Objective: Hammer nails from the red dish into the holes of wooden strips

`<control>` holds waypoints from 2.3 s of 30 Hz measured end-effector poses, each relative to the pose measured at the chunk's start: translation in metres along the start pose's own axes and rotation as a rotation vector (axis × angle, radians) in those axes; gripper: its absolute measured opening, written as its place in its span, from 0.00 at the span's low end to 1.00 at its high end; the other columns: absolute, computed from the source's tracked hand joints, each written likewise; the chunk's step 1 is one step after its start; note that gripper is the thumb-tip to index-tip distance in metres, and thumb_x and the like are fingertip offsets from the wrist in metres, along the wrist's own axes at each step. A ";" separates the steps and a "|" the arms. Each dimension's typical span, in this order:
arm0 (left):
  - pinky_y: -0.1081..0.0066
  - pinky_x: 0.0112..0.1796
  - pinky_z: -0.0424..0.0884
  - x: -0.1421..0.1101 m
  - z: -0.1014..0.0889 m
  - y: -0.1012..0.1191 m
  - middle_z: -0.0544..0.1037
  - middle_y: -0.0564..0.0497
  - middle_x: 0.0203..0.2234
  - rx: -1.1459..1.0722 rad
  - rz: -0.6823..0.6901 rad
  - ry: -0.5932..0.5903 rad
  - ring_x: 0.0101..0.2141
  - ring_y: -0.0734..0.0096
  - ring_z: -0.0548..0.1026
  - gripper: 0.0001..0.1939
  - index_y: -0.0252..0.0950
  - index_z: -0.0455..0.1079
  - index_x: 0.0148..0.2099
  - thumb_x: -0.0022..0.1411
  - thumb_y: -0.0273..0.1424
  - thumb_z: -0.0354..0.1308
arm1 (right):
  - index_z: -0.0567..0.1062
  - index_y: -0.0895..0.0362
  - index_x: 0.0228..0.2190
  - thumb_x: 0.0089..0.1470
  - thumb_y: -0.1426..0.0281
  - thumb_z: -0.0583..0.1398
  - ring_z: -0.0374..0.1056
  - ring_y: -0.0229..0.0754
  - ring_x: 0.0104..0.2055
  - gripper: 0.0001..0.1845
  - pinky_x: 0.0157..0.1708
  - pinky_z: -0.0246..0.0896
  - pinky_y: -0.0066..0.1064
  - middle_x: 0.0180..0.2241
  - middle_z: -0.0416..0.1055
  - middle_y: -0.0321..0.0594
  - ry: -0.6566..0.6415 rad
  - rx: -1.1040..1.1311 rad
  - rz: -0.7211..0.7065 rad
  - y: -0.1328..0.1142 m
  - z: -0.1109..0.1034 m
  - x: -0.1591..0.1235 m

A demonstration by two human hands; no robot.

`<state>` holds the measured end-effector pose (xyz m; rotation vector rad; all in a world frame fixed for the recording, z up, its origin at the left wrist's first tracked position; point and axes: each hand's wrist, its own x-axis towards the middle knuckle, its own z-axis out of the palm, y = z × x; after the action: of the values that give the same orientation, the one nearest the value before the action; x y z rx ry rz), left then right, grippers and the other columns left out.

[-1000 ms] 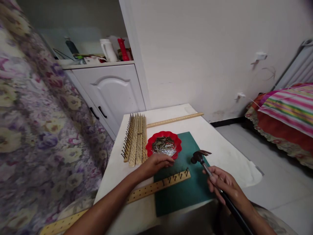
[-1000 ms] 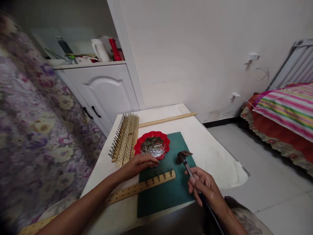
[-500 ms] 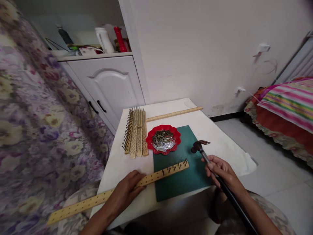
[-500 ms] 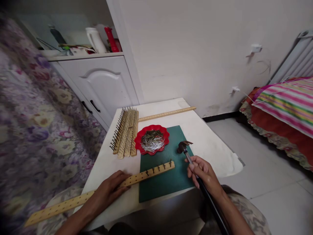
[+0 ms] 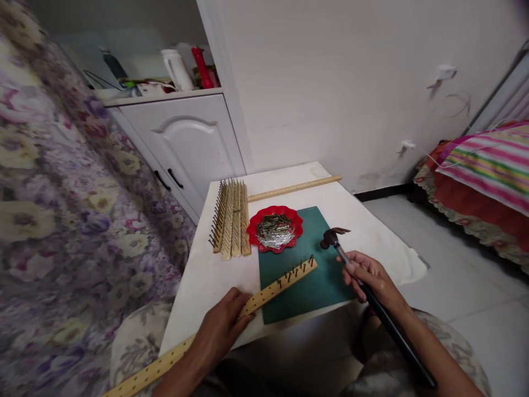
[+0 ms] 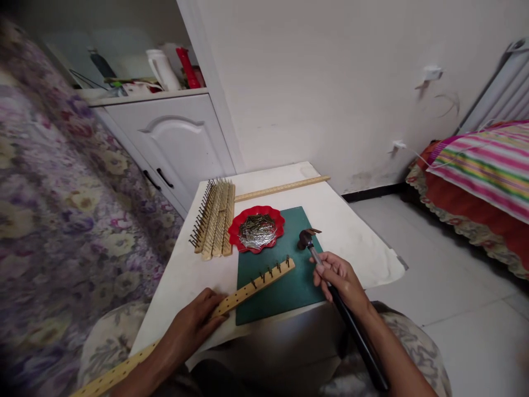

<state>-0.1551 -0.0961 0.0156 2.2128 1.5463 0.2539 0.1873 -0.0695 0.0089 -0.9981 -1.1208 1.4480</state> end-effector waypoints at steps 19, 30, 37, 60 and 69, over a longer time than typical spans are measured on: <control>0.71 0.44 0.66 0.081 -0.003 0.016 0.74 0.48 0.42 -0.426 0.333 0.010 0.42 0.69 0.71 0.15 0.38 0.70 0.47 0.66 0.34 0.44 | 0.70 0.58 0.38 0.51 0.62 0.60 0.52 0.27 0.09 0.14 0.08 0.42 0.20 0.20 0.70 0.32 0.064 0.002 0.043 -0.004 0.004 0.000; 0.69 0.48 0.64 0.142 0.033 0.022 0.75 0.46 0.44 -0.563 0.537 -0.106 0.45 0.68 0.71 0.16 0.35 0.70 0.48 0.66 0.34 0.45 | 0.70 0.57 0.34 0.49 0.62 0.61 0.52 0.26 0.08 0.13 0.07 0.40 0.19 0.19 0.70 0.32 0.101 0.003 0.066 -0.006 0.010 -0.001; 0.68 0.49 0.64 0.162 0.039 0.035 0.73 0.44 0.44 -0.589 0.631 -0.184 0.46 0.67 0.70 0.15 0.34 0.70 0.48 0.65 0.34 0.47 | 0.70 0.58 0.36 0.49 0.62 0.61 0.51 0.26 0.08 0.15 0.08 0.38 0.20 0.19 0.70 0.32 0.107 -0.004 0.085 -0.008 0.013 0.000; 0.67 0.48 0.65 0.183 0.046 0.045 0.73 0.42 0.42 -0.650 0.761 -0.238 0.45 0.66 0.71 0.15 0.32 0.72 0.38 0.63 0.38 0.51 | 0.70 0.59 0.37 0.51 0.63 0.60 0.53 0.25 0.07 0.14 0.08 0.38 0.19 0.19 0.70 0.33 0.053 0.022 0.094 0.000 0.014 0.005; 0.71 0.43 0.65 0.185 0.056 0.038 0.73 0.45 0.40 -0.666 0.726 -0.188 0.41 0.69 0.71 0.13 0.33 0.71 0.34 0.62 0.37 0.52 | 0.67 0.58 0.39 0.55 0.64 0.58 0.55 0.26 0.09 0.12 0.11 0.40 0.20 0.21 0.71 0.34 -0.025 -0.054 0.142 -0.009 0.027 -0.011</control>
<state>-0.0344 0.0517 -0.0352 2.0505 0.4005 0.6409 0.1648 -0.0840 0.0246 -1.1190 -1.1314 1.5537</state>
